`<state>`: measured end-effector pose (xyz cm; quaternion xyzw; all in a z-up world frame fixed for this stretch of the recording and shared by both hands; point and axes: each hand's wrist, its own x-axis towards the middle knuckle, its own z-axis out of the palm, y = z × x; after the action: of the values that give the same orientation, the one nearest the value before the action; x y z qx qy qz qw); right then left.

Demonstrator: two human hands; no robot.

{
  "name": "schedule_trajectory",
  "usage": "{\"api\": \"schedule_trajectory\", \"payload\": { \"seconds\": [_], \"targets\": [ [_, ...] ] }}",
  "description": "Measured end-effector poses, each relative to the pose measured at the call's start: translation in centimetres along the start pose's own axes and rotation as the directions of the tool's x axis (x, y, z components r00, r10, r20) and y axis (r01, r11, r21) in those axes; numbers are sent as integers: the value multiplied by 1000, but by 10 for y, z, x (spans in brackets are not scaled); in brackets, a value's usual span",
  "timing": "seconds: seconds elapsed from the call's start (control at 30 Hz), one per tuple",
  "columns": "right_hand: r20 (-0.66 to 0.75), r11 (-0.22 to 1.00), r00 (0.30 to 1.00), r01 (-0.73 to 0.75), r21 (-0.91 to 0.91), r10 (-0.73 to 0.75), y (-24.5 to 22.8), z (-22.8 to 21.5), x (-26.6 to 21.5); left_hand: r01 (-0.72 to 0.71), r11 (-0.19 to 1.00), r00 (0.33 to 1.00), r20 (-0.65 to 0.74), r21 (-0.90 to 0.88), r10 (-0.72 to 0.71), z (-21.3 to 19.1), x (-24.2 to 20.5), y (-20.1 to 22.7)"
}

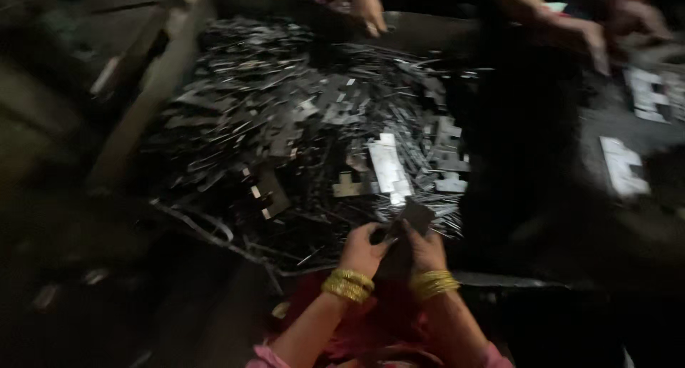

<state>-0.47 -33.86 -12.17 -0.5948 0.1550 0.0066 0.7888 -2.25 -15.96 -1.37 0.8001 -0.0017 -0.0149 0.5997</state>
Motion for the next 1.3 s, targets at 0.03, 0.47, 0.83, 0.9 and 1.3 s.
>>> {"api": "schedule_trajectory", "payload": {
  "seconds": [0.03, 0.47, 0.83, 0.9, 1.3],
  "targets": [
    [28, 972, 995, 101, -214, -98, -19, 4, 0, -9, 999, 998, 59, 40, 7, -18, 2, 2],
    [361, 885, 904, -38, -465, 228, -71, -2, -5, 225, 276, 850, -326, 935, 413, -129, 68, -8],
    [-361, 965, 903, 166, -205, -232, -163, -121, -21, 385, 916, 651, -737, 114, -182, -177, 104, -138],
    [-430, 972, 871, 204, -120, -236, -189, -137, -26, 228, 974, 748, -638, -11, -183, -167, 90, -140],
    [-435, 616, 621, 101, -781, -652, -182, -230, 18, 594, 719, 773, -9, 360, -634, -37, 71, -99]
  ]
}}
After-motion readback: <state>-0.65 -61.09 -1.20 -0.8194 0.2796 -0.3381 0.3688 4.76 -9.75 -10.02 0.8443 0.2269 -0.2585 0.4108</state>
